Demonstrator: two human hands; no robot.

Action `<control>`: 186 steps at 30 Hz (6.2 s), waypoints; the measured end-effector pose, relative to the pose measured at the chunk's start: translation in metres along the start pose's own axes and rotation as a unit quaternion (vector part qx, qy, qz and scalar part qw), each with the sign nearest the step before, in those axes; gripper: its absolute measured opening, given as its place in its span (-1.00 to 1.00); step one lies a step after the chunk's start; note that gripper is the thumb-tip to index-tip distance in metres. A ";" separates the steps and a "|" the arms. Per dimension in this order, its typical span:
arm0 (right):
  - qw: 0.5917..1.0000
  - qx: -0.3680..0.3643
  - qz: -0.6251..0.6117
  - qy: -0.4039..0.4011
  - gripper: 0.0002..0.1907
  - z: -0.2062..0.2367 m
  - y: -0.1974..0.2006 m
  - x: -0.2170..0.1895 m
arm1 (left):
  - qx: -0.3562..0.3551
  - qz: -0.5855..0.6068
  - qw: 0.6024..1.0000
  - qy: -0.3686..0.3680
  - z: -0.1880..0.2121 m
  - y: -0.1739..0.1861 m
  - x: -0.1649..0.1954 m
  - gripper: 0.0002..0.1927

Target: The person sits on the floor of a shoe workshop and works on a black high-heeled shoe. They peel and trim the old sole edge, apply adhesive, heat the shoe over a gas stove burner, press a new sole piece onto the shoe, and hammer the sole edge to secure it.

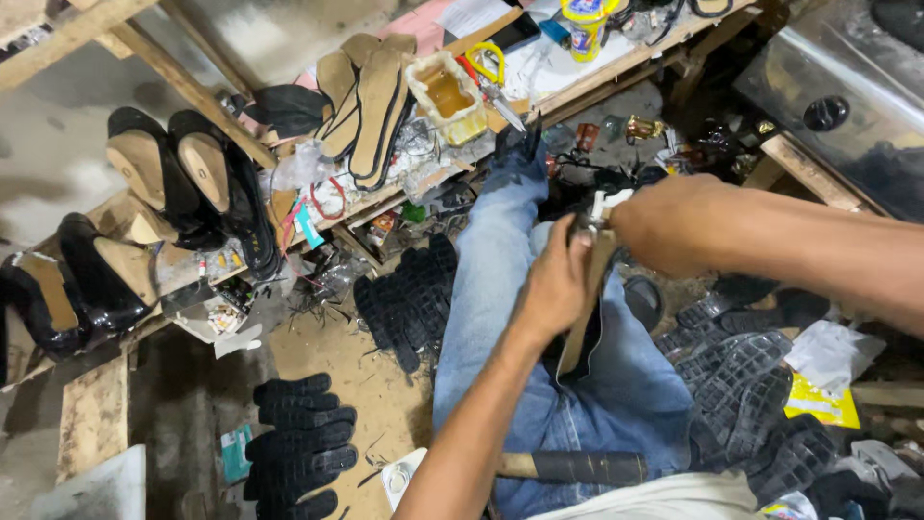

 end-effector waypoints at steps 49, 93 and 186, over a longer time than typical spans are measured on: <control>0.993 0.049 -0.105 -0.027 -0.75 0.037 -0.002 0.000 | 0.040 -0.065 0.997 -0.030 -0.001 -0.019 0.028 -0.62; 0.982 0.159 -0.095 -0.039 -0.76 0.073 -0.032 -0.013 | 0.009 -0.050 0.996 -0.077 0.008 -0.005 0.047 -0.58; 0.632 0.309 -0.710 -0.014 -0.67 0.145 -0.032 -0.125 | -0.044 0.127 0.989 -0.055 0.042 0.133 0.134 -0.42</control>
Point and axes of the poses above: each hand's wrist, its own z-axis away from the middle knuckle, its own y-axis out of the back of the hand, x = y × z, the point moved 1 cm from there along -z, towards the middle knuckle
